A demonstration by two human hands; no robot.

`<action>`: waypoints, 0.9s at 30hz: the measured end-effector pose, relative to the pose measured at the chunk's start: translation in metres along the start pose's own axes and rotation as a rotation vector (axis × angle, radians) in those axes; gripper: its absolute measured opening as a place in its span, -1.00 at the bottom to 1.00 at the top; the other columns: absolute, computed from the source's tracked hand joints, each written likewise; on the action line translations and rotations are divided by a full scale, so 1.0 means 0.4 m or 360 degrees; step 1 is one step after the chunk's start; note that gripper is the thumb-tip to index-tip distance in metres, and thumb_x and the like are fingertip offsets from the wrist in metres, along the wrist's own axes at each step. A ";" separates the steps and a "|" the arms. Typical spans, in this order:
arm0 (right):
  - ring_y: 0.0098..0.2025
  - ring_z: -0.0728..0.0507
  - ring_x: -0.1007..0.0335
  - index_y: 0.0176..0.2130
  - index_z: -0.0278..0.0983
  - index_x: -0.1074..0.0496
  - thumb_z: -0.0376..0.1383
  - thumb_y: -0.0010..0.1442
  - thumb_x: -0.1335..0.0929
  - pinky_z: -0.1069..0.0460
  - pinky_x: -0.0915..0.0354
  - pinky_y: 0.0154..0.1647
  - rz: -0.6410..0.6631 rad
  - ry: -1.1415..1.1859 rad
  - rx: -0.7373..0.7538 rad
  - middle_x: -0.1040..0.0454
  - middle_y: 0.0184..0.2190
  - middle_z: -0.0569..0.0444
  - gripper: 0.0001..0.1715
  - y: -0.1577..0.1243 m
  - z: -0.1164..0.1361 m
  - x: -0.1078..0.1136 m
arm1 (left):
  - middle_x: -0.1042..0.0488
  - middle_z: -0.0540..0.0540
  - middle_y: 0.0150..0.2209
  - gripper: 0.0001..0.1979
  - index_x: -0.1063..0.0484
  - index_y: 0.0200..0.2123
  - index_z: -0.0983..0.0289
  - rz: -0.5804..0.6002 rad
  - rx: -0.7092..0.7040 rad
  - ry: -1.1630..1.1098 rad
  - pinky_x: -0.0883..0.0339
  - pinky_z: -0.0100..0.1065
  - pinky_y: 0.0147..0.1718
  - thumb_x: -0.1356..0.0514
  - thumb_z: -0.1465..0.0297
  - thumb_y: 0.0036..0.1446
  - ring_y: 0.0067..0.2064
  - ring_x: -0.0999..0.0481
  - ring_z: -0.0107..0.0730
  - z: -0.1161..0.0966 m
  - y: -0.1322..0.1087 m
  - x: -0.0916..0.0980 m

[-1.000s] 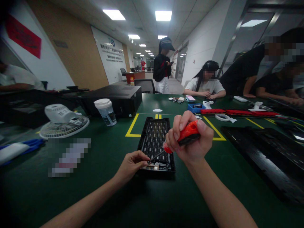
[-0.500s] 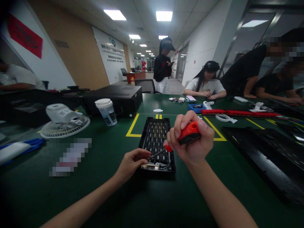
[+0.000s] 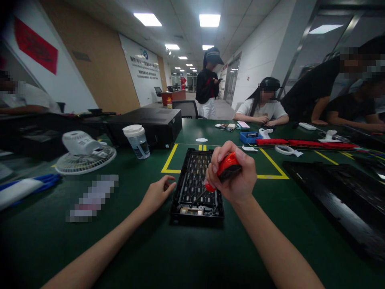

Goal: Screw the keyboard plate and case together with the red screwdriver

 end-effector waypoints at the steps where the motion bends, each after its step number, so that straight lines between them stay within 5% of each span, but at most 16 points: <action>1: -0.82 0.08 -0.04 -0.53 -0.26 -0.20 -0.07 0.07 -0.19 0.13 -0.06 -0.81 0.0014 0.0001 -0.0019 -0.21 -0.67 0.23 -0.67 0.003 -0.010 -0.003 | -0.47 0.01 -0.41 -0.69 -0.33 -0.14 0.18 0.0017 0.0011 0.0071 -0.20 -0.43 -0.44 0.01 0.17 0.12 -0.40 -0.45 -0.40 0.005 -0.001 -0.004; 16: -0.81 0.09 -0.06 -0.52 -0.30 -0.24 -0.20 0.17 -0.13 0.16 -0.05 -0.80 0.0090 0.0036 -0.0203 -0.23 -0.70 0.21 -0.67 0.059 -0.190 -0.023 | -0.51 0.02 -0.44 -0.69 -0.34 -0.18 0.16 0.0158 0.0085 0.0331 -0.15 -0.42 -0.45 0.07 0.16 0.17 -0.40 -0.48 -0.37 0.017 -0.015 -0.051; 27: -0.81 0.09 -0.08 -0.53 -0.31 -0.25 -0.21 0.17 -0.16 0.17 -0.06 -0.81 0.0082 -0.0037 -0.0245 -0.24 -0.70 0.21 -0.68 0.058 -0.242 -0.014 | -0.49 0.01 -0.48 -0.69 -0.35 -0.20 0.16 0.0097 0.0058 0.0280 -0.11 -0.44 -0.48 0.10 0.17 0.18 -0.42 -0.48 -0.37 0.025 -0.016 -0.059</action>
Point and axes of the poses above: each hand's wrist, its own y-axis towards the middle knuckle, its own x-axis out of the back of the hand, z = x × y, the point moved 8 cm from there along y, towards the middle knuckle
